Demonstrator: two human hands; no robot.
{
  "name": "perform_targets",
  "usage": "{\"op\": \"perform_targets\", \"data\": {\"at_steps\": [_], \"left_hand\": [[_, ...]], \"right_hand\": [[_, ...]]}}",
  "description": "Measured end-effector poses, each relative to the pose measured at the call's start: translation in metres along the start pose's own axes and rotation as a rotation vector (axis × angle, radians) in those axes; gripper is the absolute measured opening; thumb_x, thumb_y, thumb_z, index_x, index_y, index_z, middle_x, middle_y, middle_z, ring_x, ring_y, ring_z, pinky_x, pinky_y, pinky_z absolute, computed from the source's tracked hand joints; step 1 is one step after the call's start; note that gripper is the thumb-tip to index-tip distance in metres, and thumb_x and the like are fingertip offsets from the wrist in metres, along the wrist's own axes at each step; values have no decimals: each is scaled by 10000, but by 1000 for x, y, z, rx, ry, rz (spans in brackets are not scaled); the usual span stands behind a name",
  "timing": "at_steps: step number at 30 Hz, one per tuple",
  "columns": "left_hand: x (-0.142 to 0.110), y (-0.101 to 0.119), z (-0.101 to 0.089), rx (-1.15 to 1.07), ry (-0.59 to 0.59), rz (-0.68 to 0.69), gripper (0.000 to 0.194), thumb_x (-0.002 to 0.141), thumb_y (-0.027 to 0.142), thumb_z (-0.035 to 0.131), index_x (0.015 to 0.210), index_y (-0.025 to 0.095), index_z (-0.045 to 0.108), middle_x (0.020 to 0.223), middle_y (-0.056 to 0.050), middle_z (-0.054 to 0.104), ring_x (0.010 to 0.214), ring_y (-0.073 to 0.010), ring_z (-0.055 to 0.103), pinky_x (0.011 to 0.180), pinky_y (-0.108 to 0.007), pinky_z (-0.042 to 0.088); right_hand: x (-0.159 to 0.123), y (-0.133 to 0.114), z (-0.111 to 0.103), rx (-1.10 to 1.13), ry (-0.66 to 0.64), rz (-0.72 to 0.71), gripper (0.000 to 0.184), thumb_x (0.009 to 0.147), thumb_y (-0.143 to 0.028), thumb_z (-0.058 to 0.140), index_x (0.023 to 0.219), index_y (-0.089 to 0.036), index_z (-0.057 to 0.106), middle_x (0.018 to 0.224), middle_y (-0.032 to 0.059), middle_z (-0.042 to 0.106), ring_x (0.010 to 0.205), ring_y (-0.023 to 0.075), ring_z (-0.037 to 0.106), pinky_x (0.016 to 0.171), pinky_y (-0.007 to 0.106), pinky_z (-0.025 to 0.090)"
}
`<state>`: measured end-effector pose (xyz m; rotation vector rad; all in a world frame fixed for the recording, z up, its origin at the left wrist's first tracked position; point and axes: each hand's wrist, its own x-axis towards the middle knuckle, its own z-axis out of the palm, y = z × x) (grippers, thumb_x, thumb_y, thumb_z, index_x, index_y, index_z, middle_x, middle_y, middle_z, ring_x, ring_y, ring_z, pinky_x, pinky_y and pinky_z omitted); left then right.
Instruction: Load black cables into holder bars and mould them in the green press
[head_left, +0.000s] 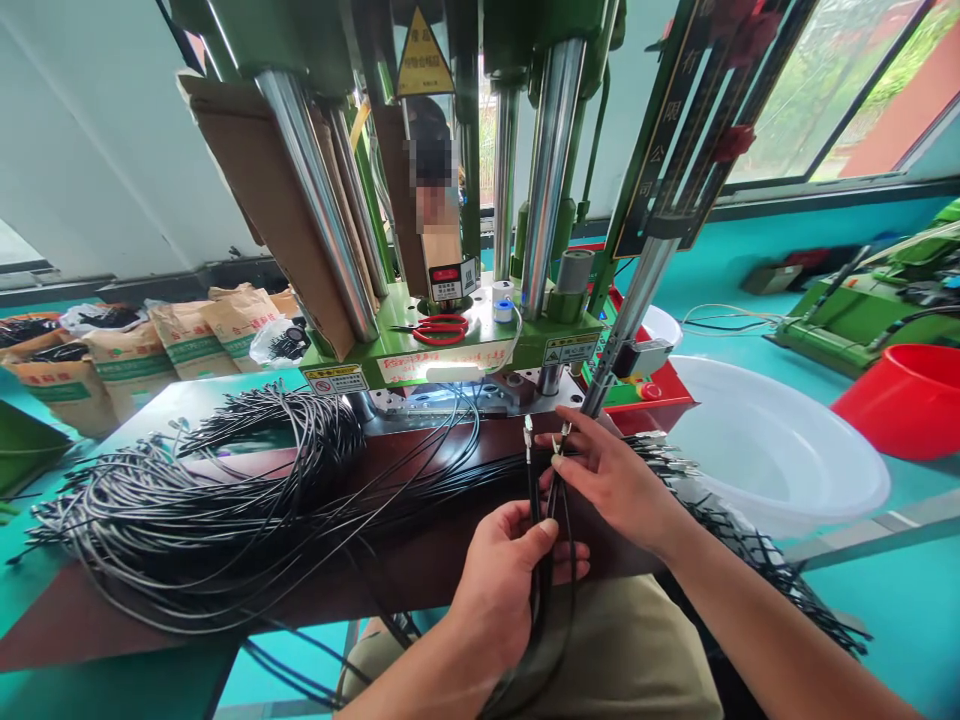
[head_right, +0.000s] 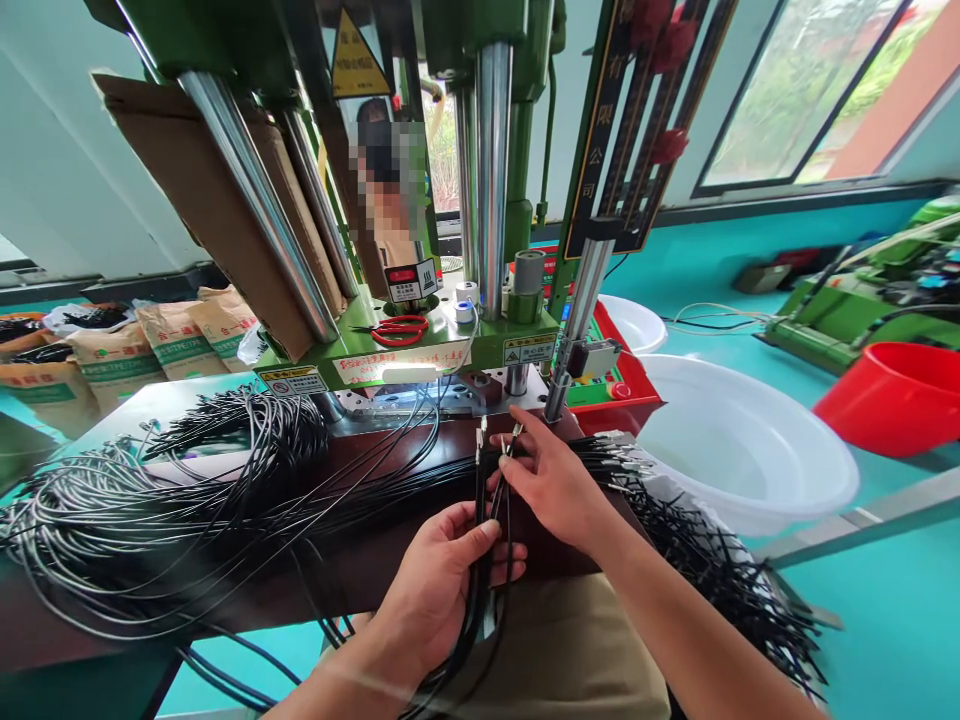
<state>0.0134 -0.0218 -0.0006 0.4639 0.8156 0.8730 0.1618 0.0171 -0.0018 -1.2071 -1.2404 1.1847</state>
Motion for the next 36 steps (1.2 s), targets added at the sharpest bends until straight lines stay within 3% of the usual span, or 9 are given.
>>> {"op": "perform_targets", "data": {"at_steps": [6, 11, 15, 18, 21, 24, 28, 32, 36], "left_hand": [[0, 0, 0, 8, 1, 16, 133, 800, 114, 584, 895, 136, 494, 750, -39, 624, 644, -151, 667, 649, -279, 552], [1, 2, 2, 18, -10, 17, 132, 810, 111, 550, 916, 141, 479, 839, -67, 640, 657, -155, 672, 651, -286, 549], [0, 0, 0, 52, -20, -28, 119, 819, 94, 517, 914, 140, 462, 846, -82, 651, 669, -165, 676, 666, -308, 551], [-3, -3, -3, 107, -36, -69, 116, 823, 99, 509, 914, 140, 450, 865, -100, 658, 685, -184, 680, 665, -327, 550], [-6, -6, -8, 134, -74, -100, 126, 819, 113, 523, 911, 142, 441, 843, -104, 662, 677, -190, 676, 653, -327, 543], [-8, -9, -10, 126, -149, -124, 132, 823, 141, 534, 916, 139, 441, 805, -97, 660, 655, -182, 668, 621, -299, 532], [-7, -13, -6, 135, -151, -69, 136, 889, 277, 474, 927, 151, 440, 780, -77, 654, 525, -149, 626, 488, -251, 495], [-3, -19, -2, 150, -89, 9, 187, 894, 348, 464, 932, 164, 454, 824, -72, 663, 521, -152, 631, 489, -269, 507], [1, -20, 0, 136, -80, 17, 199, 864, 361, 502, 915, 174, 457, 823, -71, 670, 553, -159, 640, 521, -279, 518]], "right_hand": [[-2, 6, 5, -52, 106, 4, 706, 765, -322, 684, 1371, -322, 321, 1121, 42, 602, 639, 148, 653, 647, 347, 580], [-4, 8, 12, -16, 120, -12, 587, 784, -384, 673, 1300, -288, 409, 1002, 22, 622, 722, 169, 652, 657, 328, 574], [-3, 11, 16, -151, 174, -2, 545, 781, -440, 666, 1267, -304, 460, 806, -17, 604, 587, 151, 602, 477, 269, 524], [0, 16, 18, -136, 241, -55, 414, 850, -459, 569, 1222, -291, 496, 693, -38, 549, 522, 131, 554, 436, 246, 481], [5, 19, 19, -125, 312, -110, 317, 850, -481, 566, 1058, -242, 542, 741, -18, 568, 588, 133, 584, 521, 258, 509], [11, 17, 21, 20, 299, -112, 310, 788, -472, 656, 911, -215, 534, 840, 3, 604, 721, 158, 643, 688, 318, 556], [15, 10, 26, 262, 197, -50, 366, 770, -443, 679, 1023, -209, 554, 908, 13, 621, 698, 165, 675, 645, 324, 573], [15, 8, 30, 313, 272, -22, 316, 771, -402, 688, 993, -194, 602, 797, -11, 607, 697, 160, 685, 619, 261, 562], [10, 6, 32, 286, 178, -44, 314, 789, -421, 663, 990, -184, 618, 865, 23, 629, 766, 192, 687, 693, 328, 575]]}}
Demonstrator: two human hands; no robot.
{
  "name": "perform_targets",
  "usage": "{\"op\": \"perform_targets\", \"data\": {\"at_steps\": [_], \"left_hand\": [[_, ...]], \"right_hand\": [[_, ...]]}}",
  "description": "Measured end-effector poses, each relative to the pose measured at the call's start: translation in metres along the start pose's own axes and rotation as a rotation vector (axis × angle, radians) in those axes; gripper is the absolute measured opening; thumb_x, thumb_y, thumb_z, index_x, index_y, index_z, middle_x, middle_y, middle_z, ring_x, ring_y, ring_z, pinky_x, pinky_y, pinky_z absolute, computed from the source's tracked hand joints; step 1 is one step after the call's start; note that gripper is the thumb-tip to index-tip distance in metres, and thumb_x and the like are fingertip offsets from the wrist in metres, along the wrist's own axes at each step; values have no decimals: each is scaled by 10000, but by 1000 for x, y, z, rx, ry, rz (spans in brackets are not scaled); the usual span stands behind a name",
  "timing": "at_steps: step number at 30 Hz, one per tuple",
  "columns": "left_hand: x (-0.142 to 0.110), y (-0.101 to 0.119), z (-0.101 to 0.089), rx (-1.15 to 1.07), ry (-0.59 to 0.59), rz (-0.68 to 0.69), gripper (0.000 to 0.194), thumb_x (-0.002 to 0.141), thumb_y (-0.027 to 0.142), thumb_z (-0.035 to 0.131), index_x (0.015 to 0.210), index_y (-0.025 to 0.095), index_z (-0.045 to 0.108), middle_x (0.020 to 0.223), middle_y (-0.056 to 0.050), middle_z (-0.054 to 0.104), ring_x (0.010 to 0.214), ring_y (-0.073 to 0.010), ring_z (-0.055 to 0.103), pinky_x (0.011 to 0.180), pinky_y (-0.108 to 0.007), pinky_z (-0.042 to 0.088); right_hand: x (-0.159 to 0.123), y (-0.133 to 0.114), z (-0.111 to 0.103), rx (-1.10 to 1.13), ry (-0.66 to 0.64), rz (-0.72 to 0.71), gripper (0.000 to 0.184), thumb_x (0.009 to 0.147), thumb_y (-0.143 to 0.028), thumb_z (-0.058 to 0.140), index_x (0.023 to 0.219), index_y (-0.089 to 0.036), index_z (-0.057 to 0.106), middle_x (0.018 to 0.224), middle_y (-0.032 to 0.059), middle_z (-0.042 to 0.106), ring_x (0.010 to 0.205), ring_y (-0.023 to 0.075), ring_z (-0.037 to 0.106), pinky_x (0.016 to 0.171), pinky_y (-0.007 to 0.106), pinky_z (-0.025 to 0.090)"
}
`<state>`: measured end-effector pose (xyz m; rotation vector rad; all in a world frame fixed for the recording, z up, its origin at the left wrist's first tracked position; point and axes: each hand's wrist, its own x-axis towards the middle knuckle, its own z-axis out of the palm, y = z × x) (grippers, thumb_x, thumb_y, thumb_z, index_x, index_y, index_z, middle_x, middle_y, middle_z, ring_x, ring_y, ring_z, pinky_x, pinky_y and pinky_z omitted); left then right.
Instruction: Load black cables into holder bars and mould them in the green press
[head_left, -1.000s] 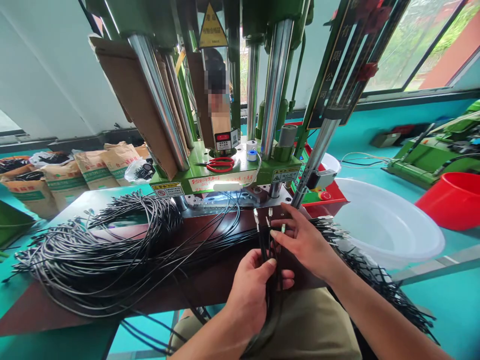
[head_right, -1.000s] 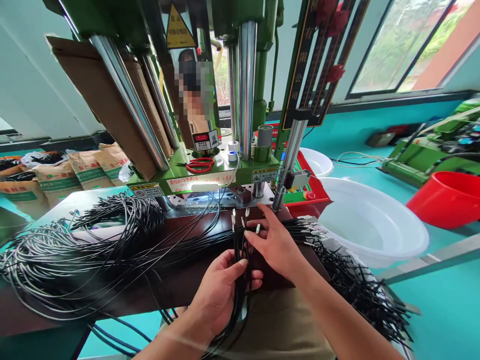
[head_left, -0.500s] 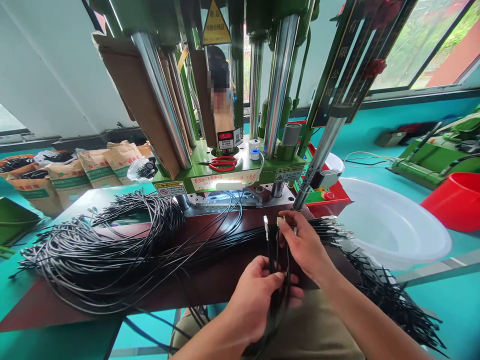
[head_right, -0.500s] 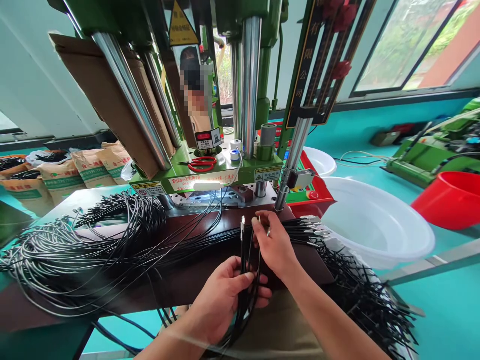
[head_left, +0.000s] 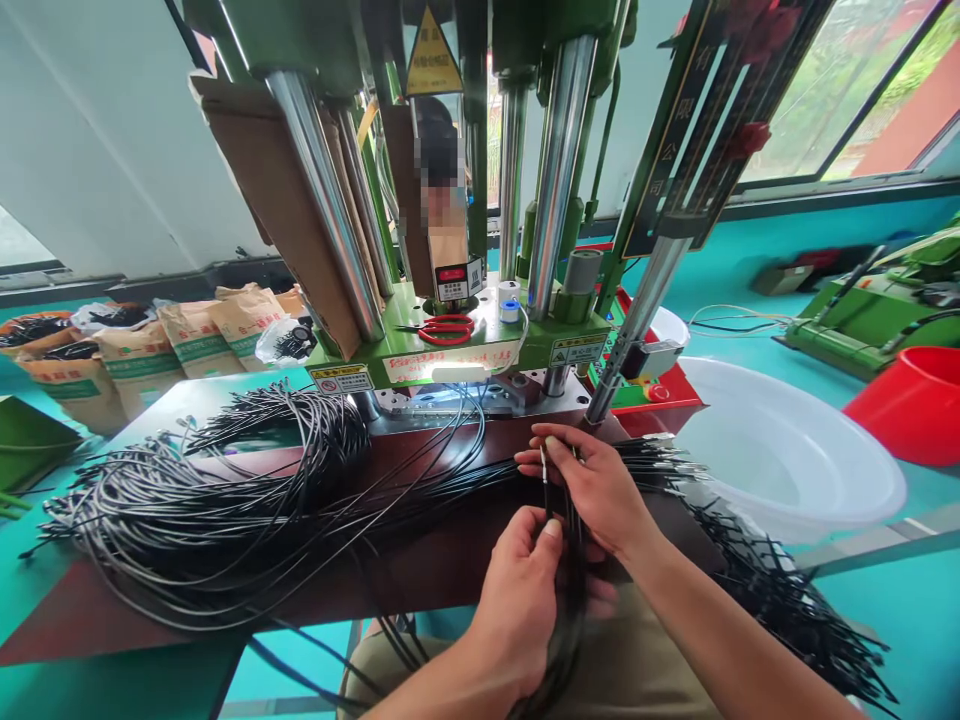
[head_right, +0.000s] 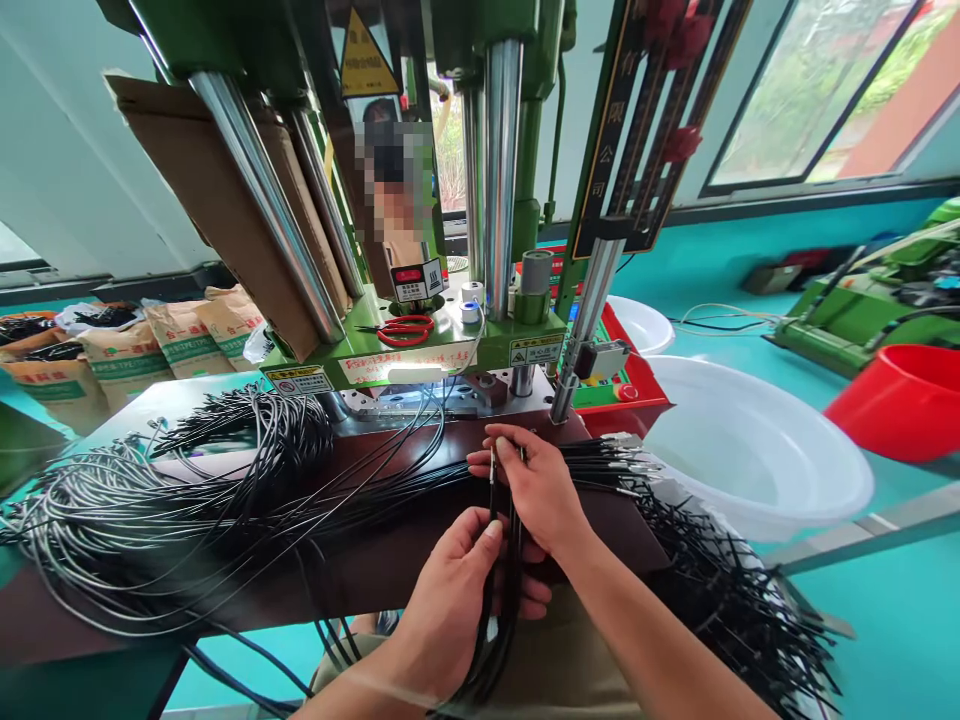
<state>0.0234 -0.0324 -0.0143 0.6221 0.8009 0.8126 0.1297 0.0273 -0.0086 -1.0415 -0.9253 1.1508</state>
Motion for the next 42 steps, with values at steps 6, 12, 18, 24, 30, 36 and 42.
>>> {"op": "perform_targets", "data": {"at_steps": [6, 12, 18, 24, 30, 36, 42], "left_hand": [[5, 12, -1, -24, -15, -36, 209, 843, 330, 550, 932, 159, 470, 710, -54, 641, 538, -143, 614, 504, -236, 483], [9, 25, -16, -163, -87, -35, 221, 759, 224, 684, 890, 95, 560, 712, -35, 577, 575, -111, 575, 520, -229, 493], [3, 30, -21, -157, 67, -76, 181, 793, 219, 654, 894, 100, 562, 764, -56, 607, 600, -132, 616, 563, -272, 545], [0, 35, -22, -44, 170, -7, 217, 764, 247, 681, 865, 113, 544, 807, -56, 610, 634, -169, 652, 590, -316, 574], [1, 36, -26, 22, 188, 1, 189, 736, 242, 653, 799, 154, 498, 705, 4, 558, 497, -110, 572, 438, -232, 495], [7, 33, -22, 68, 157, 39, 299, 715, 370, 685, 852, 186, 494, 627, 53, 492, 382, -54, 440, 314, -153, 281], [14, 30, -11, 151, 150, -6, 371, 725, 478, 672, 915, 187, 541, 574, 61, 479, 340, -53, 397, 288, -155, 242]], "right_hand": [[-8, -6, 1, -504, -83, -118, 260, 813, -456, 625, 871, -203, 637, 788, 22, 676, 715, 188, 665, 677, 308, 519], [-1, -14, 1, -813, -275, -222, 427, 920, -501, 423, 777, -201, 691, 734, 7, 690, 681, 160, 637, 618, 252, 466], [76, -6, 18, -1225, -296, -324, 219, 901, -247, 524, 987, -135, 691, 1060, 95, 690, 1009, 211, 609, 871, 296, 439], [109, 19, 45, -1441, -387, -255, 198, 866, -322, 605, 938, -141, 641, 1033, 61, 650, 979, 204, 598, 864, 413, 468], [85, -26, 21, -1541, -439, -206, 254, 775, -200, 625, 1013, -109, 631, 1060, 161, 639, 956, 281, 608, 778, 372, 453], [42, -60, -37, -1281, -533, -29, 245, 746, -192, 555, 949, -189, 690, 668, -3, 646, 599, 149, 582, 543, 232, 421], [-28, -16, -56, -294, -143, 235, 534, 850, -505, 545, 1251, -152, 541, 444, -66, 464, 362, 82, 341, 337, 187, 249]]}}
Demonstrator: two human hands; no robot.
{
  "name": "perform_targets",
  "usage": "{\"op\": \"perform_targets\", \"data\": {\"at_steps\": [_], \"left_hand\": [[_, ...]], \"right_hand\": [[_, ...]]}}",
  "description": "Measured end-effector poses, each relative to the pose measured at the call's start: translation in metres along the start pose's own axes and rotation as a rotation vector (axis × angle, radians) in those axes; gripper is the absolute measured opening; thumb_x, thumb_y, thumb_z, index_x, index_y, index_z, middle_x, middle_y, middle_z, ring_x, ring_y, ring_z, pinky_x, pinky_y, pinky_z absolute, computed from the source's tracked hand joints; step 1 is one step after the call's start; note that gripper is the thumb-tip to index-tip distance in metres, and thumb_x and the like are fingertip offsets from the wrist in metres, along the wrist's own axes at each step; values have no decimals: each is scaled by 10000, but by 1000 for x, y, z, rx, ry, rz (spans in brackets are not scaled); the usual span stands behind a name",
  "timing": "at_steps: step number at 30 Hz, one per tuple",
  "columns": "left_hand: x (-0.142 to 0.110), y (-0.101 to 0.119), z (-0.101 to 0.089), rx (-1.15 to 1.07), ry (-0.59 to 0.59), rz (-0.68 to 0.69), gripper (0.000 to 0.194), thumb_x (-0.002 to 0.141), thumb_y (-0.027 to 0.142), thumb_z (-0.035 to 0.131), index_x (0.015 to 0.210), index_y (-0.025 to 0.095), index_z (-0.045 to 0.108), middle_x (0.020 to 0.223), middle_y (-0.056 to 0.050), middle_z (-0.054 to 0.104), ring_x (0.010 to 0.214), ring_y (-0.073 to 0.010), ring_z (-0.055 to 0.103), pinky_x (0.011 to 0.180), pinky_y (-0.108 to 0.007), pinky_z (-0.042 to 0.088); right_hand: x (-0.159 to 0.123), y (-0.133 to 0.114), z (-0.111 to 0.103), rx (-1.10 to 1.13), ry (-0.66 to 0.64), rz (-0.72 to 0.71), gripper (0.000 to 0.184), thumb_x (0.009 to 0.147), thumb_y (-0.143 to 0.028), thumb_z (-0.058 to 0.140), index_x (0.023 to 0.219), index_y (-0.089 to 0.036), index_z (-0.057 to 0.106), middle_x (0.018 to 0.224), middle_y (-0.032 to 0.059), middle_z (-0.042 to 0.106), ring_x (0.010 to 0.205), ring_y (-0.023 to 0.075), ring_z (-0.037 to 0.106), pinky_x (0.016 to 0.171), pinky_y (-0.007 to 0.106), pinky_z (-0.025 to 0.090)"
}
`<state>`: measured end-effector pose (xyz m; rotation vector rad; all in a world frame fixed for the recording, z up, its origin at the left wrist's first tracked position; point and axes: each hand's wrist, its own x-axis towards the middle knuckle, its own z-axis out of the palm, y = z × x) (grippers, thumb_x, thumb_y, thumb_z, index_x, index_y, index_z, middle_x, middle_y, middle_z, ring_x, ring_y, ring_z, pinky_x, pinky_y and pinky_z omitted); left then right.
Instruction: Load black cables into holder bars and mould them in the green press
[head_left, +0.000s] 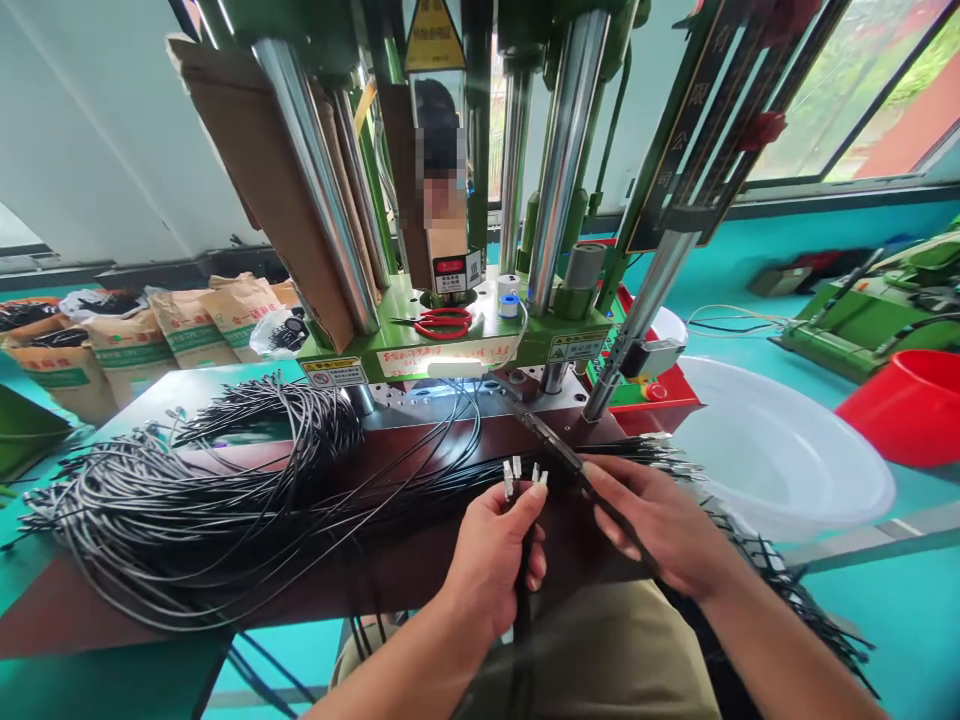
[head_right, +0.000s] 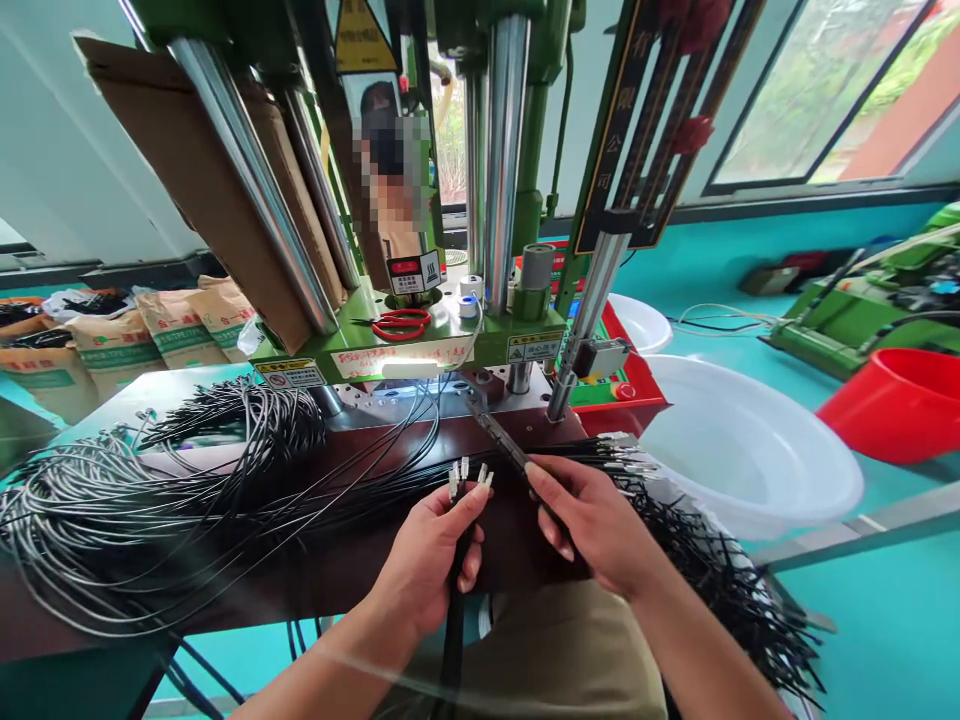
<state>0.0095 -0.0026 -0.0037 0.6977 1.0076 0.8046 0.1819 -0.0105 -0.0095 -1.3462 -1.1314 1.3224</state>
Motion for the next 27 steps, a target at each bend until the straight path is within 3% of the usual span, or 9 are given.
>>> {"op": "perform_targets", "data": {"at_steps": [4, 7, 13, 27], "left_hand": [[3, -1, 8, 47, -23, 45, 309, 688, 372, 714, 852, 142, 588, 656, 27, 519, 414, -61, 468, 324, -165, 319], [4, -1, 11, 125, -21, 25, 276, 665, 323, 722, 816, 135, 587, 603, 33, 499, 410, -56, 428, 308, -157, 271], [4, 0, 13, 225, -27, 2, 230, 663, 312, 705, 758, 150, 572, 442, 83, 393, 336, -39, 282, 290, -163, 208], [6, 1, 13, 251, -38, -37, 290, 636, 374, 745, 733, 156, 581, 432, 83, 397, 338, -39, 269, 304, -172, 178]], "right_hand": [[-5, 14, 18, 233, 88, -21, 519, 869, -537, 507, 1191, -139, 591, 410, -70, 435, 331, 63, 292, 307, 173, 211], [0, 12, 23, 286, 105, -49, 498, 868, -514, 527, 1178, -132, 603, 401, -69, 442, 325, 58, 305, 306, 165, 226], [1, 13, 20, 296, 87, -48, 502, 846, -513, 557, 1172, -135, 615, 398, -71, 445, 323, 55, 307, 297, 155, 241], [2, 17, 19, 213, 76, -49, 521, 846, -518, 547, 1210, -150, 606, 404, -68, 451, 329, 65, 334, 304, 161, 259]]}}
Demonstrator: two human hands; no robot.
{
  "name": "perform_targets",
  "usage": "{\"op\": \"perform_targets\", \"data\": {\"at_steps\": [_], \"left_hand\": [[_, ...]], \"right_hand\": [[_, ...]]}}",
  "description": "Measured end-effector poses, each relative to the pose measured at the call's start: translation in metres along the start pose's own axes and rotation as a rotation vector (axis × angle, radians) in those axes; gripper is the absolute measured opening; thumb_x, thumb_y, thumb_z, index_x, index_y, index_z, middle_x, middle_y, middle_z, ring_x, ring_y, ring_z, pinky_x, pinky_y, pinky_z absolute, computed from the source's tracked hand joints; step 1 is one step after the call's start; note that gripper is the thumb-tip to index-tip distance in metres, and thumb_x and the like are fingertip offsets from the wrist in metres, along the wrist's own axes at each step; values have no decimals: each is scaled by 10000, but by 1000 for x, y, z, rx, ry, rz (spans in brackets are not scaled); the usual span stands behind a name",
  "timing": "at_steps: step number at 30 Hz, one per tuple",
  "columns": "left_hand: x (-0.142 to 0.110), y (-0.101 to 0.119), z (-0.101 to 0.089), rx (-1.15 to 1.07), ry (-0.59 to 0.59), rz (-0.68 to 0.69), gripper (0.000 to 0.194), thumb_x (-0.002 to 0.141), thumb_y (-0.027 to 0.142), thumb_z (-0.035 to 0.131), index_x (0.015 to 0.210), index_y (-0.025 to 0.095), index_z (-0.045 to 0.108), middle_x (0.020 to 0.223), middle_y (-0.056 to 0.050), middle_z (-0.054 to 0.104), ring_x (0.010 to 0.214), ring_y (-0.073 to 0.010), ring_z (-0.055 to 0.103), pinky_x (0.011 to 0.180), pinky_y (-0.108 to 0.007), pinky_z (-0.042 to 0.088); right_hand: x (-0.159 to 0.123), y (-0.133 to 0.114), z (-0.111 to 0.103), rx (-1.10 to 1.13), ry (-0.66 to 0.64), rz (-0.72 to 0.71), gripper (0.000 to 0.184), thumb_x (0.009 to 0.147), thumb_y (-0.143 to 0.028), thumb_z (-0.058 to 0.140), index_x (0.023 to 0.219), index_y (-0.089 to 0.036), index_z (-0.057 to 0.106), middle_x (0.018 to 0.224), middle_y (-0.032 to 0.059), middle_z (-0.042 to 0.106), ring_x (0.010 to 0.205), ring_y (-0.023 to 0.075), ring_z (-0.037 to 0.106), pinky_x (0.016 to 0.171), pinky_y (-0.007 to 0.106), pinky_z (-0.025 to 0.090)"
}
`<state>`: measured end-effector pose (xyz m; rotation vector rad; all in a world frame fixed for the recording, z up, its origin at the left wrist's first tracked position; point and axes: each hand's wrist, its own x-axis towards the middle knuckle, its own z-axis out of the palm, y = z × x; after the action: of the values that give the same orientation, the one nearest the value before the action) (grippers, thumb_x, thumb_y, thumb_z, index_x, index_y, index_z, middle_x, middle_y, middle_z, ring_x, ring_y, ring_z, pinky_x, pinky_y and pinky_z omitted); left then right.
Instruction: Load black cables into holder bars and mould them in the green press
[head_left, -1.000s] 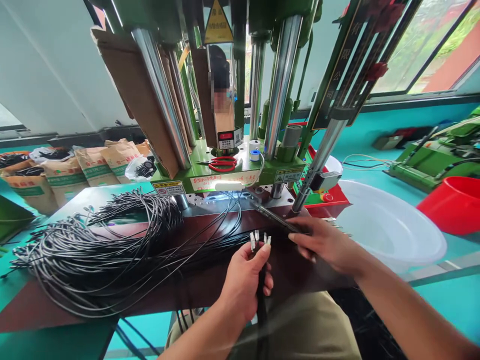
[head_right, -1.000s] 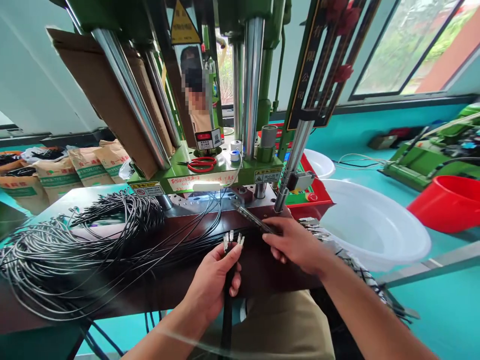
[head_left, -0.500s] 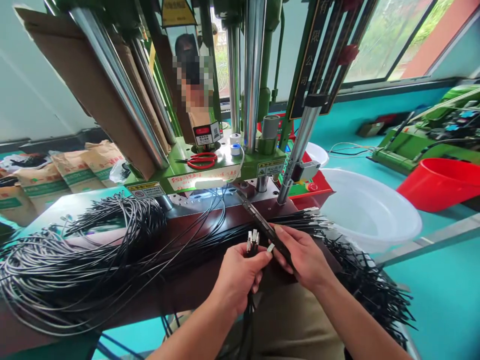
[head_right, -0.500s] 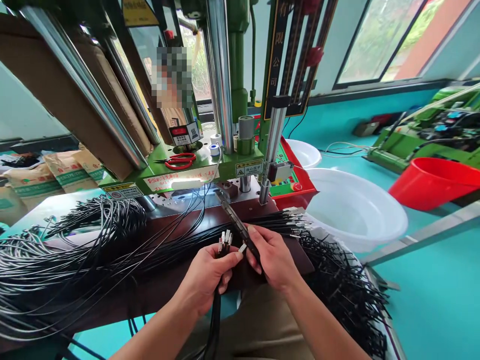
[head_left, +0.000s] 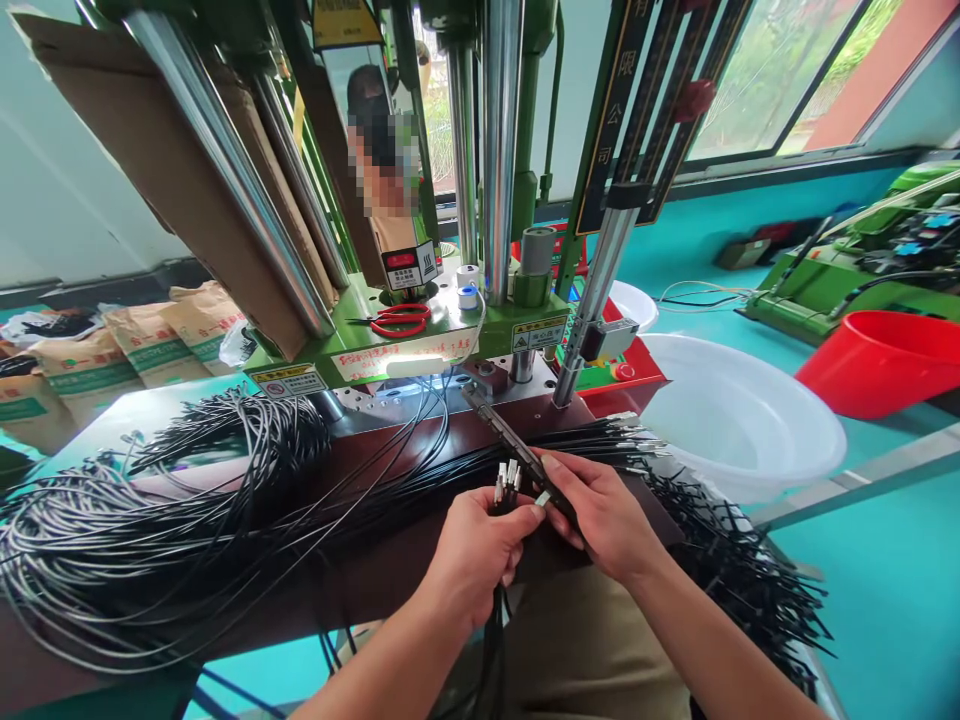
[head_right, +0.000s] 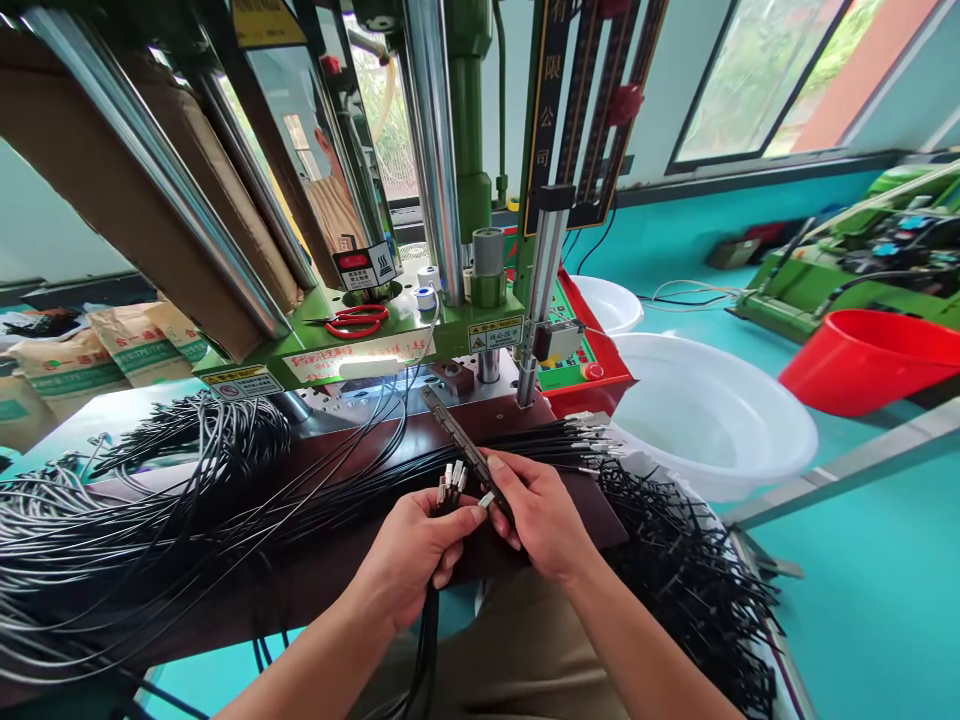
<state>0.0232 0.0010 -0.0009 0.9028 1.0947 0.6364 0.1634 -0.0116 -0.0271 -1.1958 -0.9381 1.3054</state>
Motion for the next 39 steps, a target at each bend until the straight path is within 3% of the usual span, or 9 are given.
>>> {"op": "perform_targets", "data": {"at_steps": [12, 16, 18, 24, 28, 39], "left_hand": [[2, -4, 2, 22, 26, 54, 267, 667, 368, 727, 704, 136, 600, 440, 48, 447, 347, -51, 317, 295, -173, 195], [-1, -2, -4, -123, 6, 28, 351, 597, 372, 801, 760, 107, 638, 584, -6, 560, 494, -81, 490, 463, -205, 450], [-3, -2, -9, -229, -7, 32, 372, 588, 361, 818, 797, 105, 647, 661, -7, 564, 572, -88, 531, 569, -234, 498], [1, -1, -14, -226, 5, 97, 368, 659, 365, 768, 900, 144, 600, 626, 42, 499, 454, -45, 431, 388, -164, 316], [2, 3, -8, -130, -1, 54, 333, 681, 378, 732, 863, 160, 558, 571, 57, 494, 360, -27, 353, 322, -158, 199], [0, 4, -3, 1, -13, -5, 256, 684, 345, 689, 719, 154, 522, 530, 60, 466, 337, -22, 323, 300, -158, 208]], "right_hand": [[-3, -1, 4, -200, 32, -49, 486, 869, -507, 506, 1208, -174, 612, 405, -73, 435, 324, 71, 336, 303, 172, 251], [-6, -3, -1, -57, 52, -7, 496, 839, -512, 557, 1200, -177, 614, 417, -73, 437, 333, 69, 331, 287, 160, 247], [-9, -4, -4, 34, 82, 21, 497, 808, -500, 608, 1188, -180, 620, 462, -65, 447, 355, 68, 346, 276, 151, 241], [-14, -5, -8, 112, 98, 34, 444, 794, -461, 647, 1144, -188, 647, 567, -37, 493, 381, 55, 375, 274, 141, 235], [-12, -2, -8, 87, 78, 22, 435, 819, -459, 621, 1159, -189, 640, 552, -37, 501, 365, 49, 354, 278, 146, 235], [-12, -1, -9, 32, 42, 16, 469, 857, -455, 578, 1217, -155, 605, 444, -60, 443, 363, 60, 350, 298, 146, 252]]}}
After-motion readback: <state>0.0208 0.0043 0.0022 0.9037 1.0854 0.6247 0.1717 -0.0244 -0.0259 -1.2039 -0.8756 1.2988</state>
